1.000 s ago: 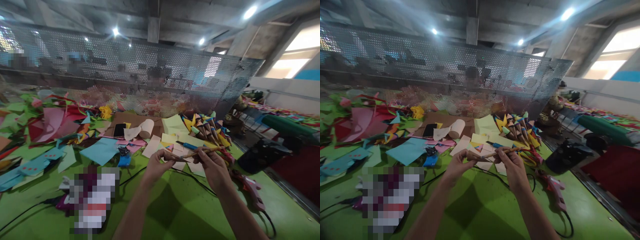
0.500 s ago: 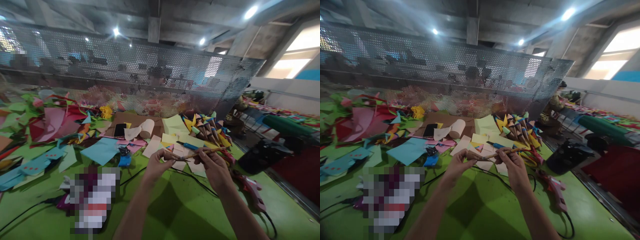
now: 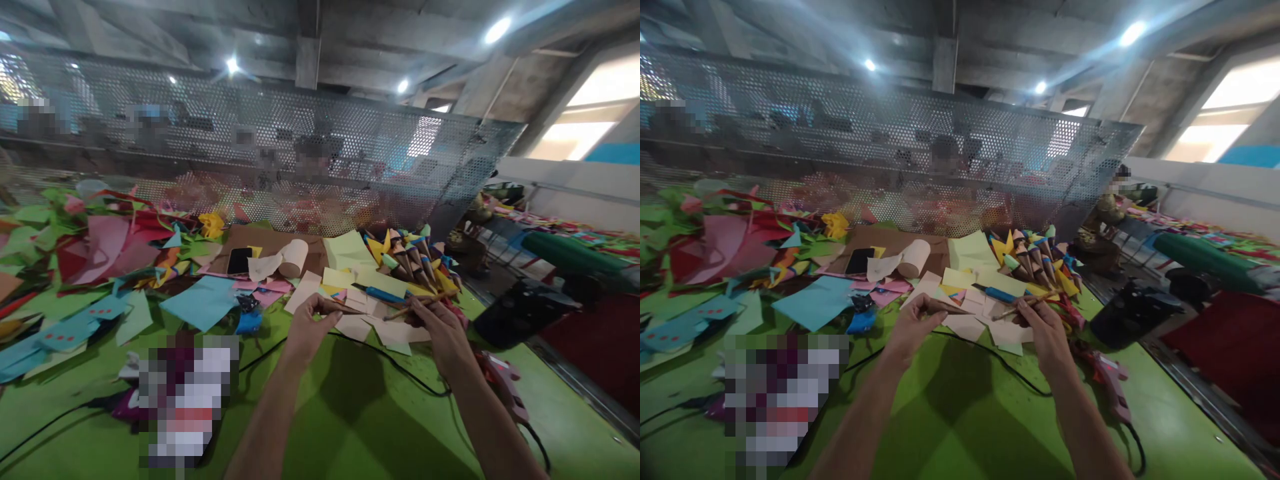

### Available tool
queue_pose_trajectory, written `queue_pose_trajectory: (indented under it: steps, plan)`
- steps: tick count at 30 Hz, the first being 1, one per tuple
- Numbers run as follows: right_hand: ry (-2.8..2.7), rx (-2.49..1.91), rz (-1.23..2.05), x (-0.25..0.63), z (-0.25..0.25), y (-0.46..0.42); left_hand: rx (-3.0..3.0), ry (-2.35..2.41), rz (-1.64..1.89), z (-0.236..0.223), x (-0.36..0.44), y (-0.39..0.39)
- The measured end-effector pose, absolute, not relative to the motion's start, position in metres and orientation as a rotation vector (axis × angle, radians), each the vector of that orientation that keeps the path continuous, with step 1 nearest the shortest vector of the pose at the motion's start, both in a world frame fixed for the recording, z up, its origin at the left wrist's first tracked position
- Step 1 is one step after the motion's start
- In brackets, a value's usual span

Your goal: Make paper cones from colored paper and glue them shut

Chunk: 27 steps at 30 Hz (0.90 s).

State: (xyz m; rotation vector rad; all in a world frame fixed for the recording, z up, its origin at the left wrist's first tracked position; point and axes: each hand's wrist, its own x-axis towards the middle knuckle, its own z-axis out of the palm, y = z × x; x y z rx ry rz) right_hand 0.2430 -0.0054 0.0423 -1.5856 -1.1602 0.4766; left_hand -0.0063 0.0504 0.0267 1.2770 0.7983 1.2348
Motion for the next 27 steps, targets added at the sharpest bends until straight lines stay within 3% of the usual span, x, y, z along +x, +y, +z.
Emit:
queue_pose_trajectory:
  steps: [8,12,20,27]
  plan:
    - [-1.388,-2.033,0.312,0.263,0.027,-0.001,1.462,0.804,1.252,0.024,-0.003,0.049]
    - [-1.540,-2.001,0.157,0.246,0.037,-0.005,1.543,0.815,1.215,0.026,-0.003,0.046]
    - [-1.653,-1.291,1.026,0.183,0.052,0.006,1.570,0.759,1.161,0.031,-0.006,0.044]
    - [-1.550,-1.295,0.931,0.181,0.035,0.016,1.676,0.886,1.258,0.028,-0.004,0.047]
